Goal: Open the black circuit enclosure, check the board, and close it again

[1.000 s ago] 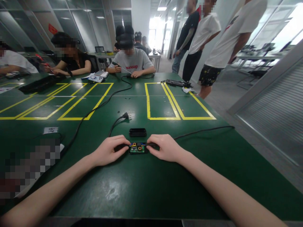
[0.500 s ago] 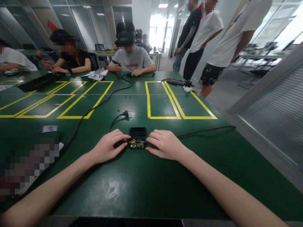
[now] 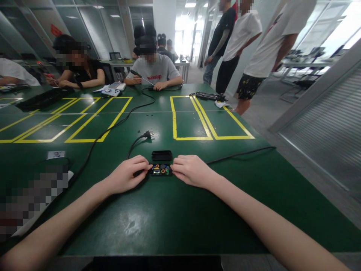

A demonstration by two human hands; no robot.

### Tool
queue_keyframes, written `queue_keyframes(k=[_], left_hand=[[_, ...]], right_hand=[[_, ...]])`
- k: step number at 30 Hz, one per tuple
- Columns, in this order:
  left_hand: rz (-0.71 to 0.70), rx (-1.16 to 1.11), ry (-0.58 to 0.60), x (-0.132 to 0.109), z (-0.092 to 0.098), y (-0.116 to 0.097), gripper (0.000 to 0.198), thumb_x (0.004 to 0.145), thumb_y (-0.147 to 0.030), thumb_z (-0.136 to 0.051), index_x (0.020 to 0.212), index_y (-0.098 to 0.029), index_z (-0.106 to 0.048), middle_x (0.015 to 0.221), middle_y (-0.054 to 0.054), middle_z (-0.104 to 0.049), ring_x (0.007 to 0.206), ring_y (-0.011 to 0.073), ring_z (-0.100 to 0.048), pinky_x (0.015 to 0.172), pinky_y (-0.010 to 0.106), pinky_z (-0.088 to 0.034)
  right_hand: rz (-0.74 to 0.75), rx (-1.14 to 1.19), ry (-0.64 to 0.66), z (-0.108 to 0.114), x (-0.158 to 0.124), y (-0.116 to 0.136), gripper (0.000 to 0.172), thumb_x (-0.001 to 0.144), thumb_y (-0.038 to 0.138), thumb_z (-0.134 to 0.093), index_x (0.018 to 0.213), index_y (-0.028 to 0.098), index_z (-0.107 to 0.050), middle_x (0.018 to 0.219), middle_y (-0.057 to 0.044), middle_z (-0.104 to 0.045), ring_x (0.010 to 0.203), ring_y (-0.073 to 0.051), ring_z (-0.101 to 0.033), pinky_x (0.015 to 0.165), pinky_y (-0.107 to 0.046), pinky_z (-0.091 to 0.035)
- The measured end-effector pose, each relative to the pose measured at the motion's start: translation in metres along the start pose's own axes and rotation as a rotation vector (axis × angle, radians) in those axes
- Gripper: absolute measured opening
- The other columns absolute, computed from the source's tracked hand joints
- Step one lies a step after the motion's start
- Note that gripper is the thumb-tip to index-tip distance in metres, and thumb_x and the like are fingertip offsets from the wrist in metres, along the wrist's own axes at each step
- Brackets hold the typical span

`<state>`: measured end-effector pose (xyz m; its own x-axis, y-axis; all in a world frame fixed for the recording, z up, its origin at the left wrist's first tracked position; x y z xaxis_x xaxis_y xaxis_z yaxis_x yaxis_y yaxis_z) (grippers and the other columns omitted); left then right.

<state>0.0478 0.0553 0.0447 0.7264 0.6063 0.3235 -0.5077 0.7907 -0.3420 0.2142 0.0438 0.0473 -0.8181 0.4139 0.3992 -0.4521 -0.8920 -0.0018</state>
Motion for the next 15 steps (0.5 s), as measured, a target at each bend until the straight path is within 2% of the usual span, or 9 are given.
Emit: queue_keyframes(k=[2, 4, 6, 8, 10, 12, 13, 15], left_hand=[[-0.007, 0.042, -0.026, 0.000, 0.002, -0.001, 0.017, 0.096, -0.014, -0.052, 0.094, -0.017, -0.068, 0.109, 0.010, -0.069, 0.097, 0.0223, -0.064, 0.081, 0.035, -0.056], [-0.001, 0.060, -0.078, 0.000, 0.006, 0.000, 0.017, 0.096, -0.016, -0.053, 0.092, -0.018, -0.069, 0.132, 0.013, -0.063, 0.114, 0.0254, -0.062, 0.089, 0.038, -0.057], [0.012, 0.052, -0.124, 0.000, 0.009, 0.003, 0.019, 0.097, -0.018, -0.052, 0.100, -0.018, -0.071, 0.146, 0.014, -0.057, 0.127, 0.0273, -0.058, 0.100, 0.042, -0.055], [0.043, 0.051, -0.127, 0.000, 0.006, 0.009, 0.030, 0.097, -0.025, -0.056, 0.124, -0.018, -0.067, 0.147, 0.015, -0.058, 0.134, 0.0287, -0.055, 0.110, 0.048, -0.050], [0.116, 0.099, -0.081, 0.001, 0.000, 0.018, 0.060, 0.091, -0.044, -0.069, 0.144, -0.018, -0.056, 0.153, 0.019, -0.053, 0.141, 0.0353, -0.050, 0.115, 0.057, -0.044], [0.155, 0.148, -0.008, 0.001, -0.009, 0.024, 0.077, 0.084, -0.057, -0.075, 0.148, -0.018, -0.054, 0.155, 0.022, -0.050, 0.145, 0.0406, -0.046, 0.115, 0.063, -0.040], [0.155, 0.158, 0.016, 0.001, -0.011, 0.024, 0.078, 0.083, -0.059, -0.076, 0.147, -0.019, -0.056, 0.155, 0.022, -0.051, 0.145, 0.0407, -0.047, 0.116, 0.064, -0.040], [0.126, 0.149, 0.024, 0.001, -0.014, 0.023, 0.067, 0.086, -0.056, -0.075, 0.141, -0.019, -0.062, 0.150, 0.020, -0.057, 0.141, 0.0371, -0.052, 0.116, 0.060, -0.041]], right_hand=[[-0.004, 0.030, 0.006, 0.000, 0.001, 0.000, 0.023, 0.101, 0.019, -0.050, 0.088, 0.017, -0.068, 0.083, -0.007, -0.069, 0.074, -0.018, -0.061, 0.065, -0.030, -0.048], [-0.018, 0.099, -0.007, 0.000, 0.001, -0.002, 0.017, 0.097, 0.021, -0.055, 0.088, 0.017, -0.069, 0.085, -0.007, -0.069, 0.076, -0.019, -0.062, 0.066, -0.030, -0.049], [-0.052, 0.164, -0.066, 0.002, 0.000, -0.006, 0.016, 0.096, 0.023, -0.057, 0.089, 0.018, -0.070, 0.087, -0.007, -0.070, 0.078, -0.019, -0.064, 0.068, -0.031, -0.051], [-0.144, 0.163, -0.157, 0.002, -0.002, -0.016, 0.019, 0.098, 0.026, -0.056, 0.097, 0.018, -0.073, 0.093, -0.009, -0.073, 0.082, -0.020, -0.066, 0.073, -0.034, -0.054], [-0.268, 0.106, -0.207, -0.001, -0.004, -0.027, 0.028, 0.099, 0.032, -0.057, 0.117, 0.017, -0.072, 0.110, -0.014, -0.074, 0.098, -0.026, -0.068, 0.086, -0.043, -0.057], [-0.348, 0.065, -0.170, -0.010, -0.004, -0.033, 0.043, 0.098, 0.038, -0.061, 0.135, 0.018, -0.066, 0.133, -0.017, -0.068, 0.120, -0.032, -0.064, 0.103, -0.055, -0.051], [-0.359, 0.067, -0.136, -0.016, -0.004, -0.033, 0.044, 0.098, 0.038, -0.062, 0.138, 0.020, -0.064, 0.139, -0.017, -0.065, 0.127, -0.033, -0.061, 0.109, -0.059, -0.047], [-0.353, 0.109, -0.087, -0.023, -0.003, -0.031, 0.036, 0.100, 0.036, -0.060, 0.132, 0.024, -0.069, 0.138, -0.013, -0.067, 0.128, -0.032, -0.061, 0.114, -0.061, -0.043]])
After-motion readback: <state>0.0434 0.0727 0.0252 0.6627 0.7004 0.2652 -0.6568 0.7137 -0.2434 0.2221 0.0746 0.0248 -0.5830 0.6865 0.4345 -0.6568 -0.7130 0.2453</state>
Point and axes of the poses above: each hand's wrist, its own x-axis towards the middle knuckle, its own z-axis out of the back of the hand, y = z × x, the point moved 8 cm from there along x, towards the middle knuckle
